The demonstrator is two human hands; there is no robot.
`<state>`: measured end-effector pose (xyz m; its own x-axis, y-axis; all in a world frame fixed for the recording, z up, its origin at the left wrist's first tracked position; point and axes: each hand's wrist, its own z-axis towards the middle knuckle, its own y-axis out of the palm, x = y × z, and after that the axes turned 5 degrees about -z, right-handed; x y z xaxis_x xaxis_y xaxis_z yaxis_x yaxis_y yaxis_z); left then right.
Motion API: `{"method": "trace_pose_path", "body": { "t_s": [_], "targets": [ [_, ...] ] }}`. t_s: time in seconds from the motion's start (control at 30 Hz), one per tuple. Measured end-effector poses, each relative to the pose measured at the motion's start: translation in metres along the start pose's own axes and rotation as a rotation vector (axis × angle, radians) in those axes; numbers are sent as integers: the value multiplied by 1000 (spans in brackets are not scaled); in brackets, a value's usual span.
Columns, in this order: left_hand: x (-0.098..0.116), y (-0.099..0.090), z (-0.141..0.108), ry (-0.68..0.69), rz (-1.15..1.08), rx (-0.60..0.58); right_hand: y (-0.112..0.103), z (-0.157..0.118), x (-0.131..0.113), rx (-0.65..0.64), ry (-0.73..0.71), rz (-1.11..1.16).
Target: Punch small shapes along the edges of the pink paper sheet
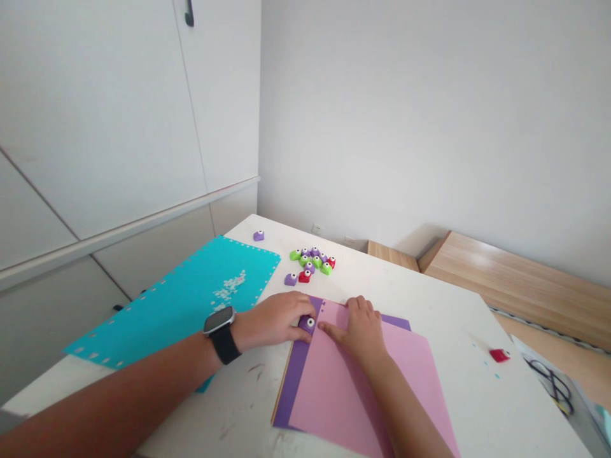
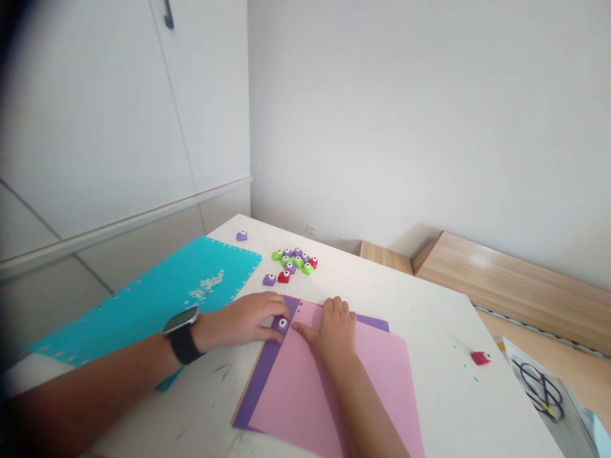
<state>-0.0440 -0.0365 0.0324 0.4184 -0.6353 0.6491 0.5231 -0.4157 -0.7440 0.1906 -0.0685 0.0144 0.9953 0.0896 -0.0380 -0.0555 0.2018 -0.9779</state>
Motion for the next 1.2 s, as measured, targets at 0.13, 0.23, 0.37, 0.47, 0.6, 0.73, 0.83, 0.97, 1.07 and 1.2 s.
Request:
{"method": "trace_pose_path", "body": {
  "t_s": [0.13,0.23,0.37,0.47,0.6,0.73,0.83,0.97,1.07,1.2],
  "targets": [
    [2,-6,0,-61,8,36,-1,3,2,-18,2,6],
    [3,-12,-1,-54,-58,4,0,3,4,-23,0,22],
    [2,-13,0,-64,-88,-4,1,3,5,2,-8,38],
    [1,-11,1,-67,-93,8,1,3,4,-19,0,21],
    [1,-9,2,-74,-73,8,-3,2,4,-34,-23,17],
    [1,-11,2,-80,-87,-4,-12,0,11,-75,-49,145],
    [-1,-12,2,-79,-102,-12,-18,1,21,-146,-25,355],
    [-3,-13,3,-72,-124,-20,-17,4,29,-188,-51,483],
    [-3,-13,4,-85,-131,-24,-12,7,29,-227,-19,465],
    [-3,-14,5,-117,-141,-46,-8,7,25,-221,42,443]
  ]
}}
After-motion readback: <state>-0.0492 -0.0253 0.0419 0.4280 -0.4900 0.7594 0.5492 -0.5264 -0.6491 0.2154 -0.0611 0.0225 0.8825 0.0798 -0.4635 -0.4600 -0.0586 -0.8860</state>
